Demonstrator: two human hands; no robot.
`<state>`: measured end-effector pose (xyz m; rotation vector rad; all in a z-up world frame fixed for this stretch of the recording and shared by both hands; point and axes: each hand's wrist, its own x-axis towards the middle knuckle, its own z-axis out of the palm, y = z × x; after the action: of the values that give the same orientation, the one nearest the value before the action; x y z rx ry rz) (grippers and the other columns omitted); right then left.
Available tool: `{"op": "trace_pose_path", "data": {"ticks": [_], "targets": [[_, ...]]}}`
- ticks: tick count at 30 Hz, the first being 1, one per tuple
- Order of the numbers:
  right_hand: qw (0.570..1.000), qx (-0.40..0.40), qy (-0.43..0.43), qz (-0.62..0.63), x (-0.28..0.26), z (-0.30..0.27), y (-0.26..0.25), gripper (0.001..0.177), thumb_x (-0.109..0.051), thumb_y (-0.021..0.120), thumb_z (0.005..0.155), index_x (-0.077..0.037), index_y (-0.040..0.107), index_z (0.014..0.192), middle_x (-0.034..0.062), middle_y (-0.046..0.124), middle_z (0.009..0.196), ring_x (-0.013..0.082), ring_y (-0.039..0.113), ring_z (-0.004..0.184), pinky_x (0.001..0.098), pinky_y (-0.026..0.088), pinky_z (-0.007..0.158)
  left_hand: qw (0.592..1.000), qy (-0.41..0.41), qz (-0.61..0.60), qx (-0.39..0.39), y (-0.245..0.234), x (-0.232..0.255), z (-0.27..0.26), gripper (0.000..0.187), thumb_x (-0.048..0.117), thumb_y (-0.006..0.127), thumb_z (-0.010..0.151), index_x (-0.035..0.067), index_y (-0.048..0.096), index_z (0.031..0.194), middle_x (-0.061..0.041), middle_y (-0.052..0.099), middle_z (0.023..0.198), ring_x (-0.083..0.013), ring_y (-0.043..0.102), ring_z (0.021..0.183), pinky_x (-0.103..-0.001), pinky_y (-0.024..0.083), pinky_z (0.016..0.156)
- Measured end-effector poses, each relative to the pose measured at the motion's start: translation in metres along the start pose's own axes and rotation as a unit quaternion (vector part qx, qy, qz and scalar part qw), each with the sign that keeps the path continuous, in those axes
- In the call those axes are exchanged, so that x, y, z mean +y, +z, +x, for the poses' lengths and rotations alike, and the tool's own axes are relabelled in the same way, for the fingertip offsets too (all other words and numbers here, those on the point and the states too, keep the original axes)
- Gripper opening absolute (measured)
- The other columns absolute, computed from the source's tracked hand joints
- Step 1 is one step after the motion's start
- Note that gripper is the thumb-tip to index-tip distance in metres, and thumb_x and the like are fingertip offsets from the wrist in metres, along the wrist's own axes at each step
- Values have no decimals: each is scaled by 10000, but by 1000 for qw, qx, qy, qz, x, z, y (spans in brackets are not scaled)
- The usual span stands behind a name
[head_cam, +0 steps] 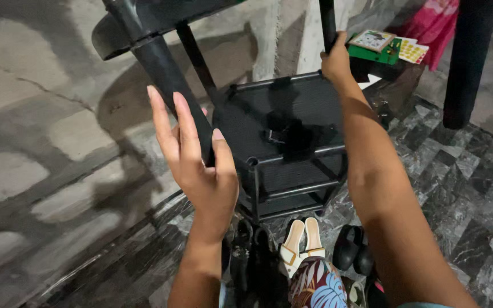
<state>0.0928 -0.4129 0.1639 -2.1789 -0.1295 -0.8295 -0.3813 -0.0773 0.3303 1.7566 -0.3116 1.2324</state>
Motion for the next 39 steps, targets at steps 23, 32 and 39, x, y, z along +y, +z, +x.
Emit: {"op": "trace_pose_path", "data": {"ticks": [23,32,39], "targets": [[974,-90,-192,75,-130,-93,37,560,-65,775,959,-78,404,1379,236,679,1071,446,678,1000,491,537,860,996,-15,52,70,-133,69,-35,483,-15,595,1165,34,399,1604,-163,173,1736,-233,372,1519,-291,488,1171],[961,-153,-212,95,-163,-134,98,550,-59,675,990,-78,369,1447,195,697,1194,366,690,1073,460,535,912,990,-31,95,102,-186,77,-60,603,-139,557,1069,71,380,1607,-151,198,1724,-212,426,1421,-262,475,1057],[966,-215,-111,91,-218,-194,127,558,-143,743,977,-99,412,1425,230,668,1246,407,641,1169,464,513,933,983,-51,112,136,-226,78,-81,613,-125,553,1096,86,328,1626,-138,212,1715,-173,484,1366,-238,498,1009]]}}
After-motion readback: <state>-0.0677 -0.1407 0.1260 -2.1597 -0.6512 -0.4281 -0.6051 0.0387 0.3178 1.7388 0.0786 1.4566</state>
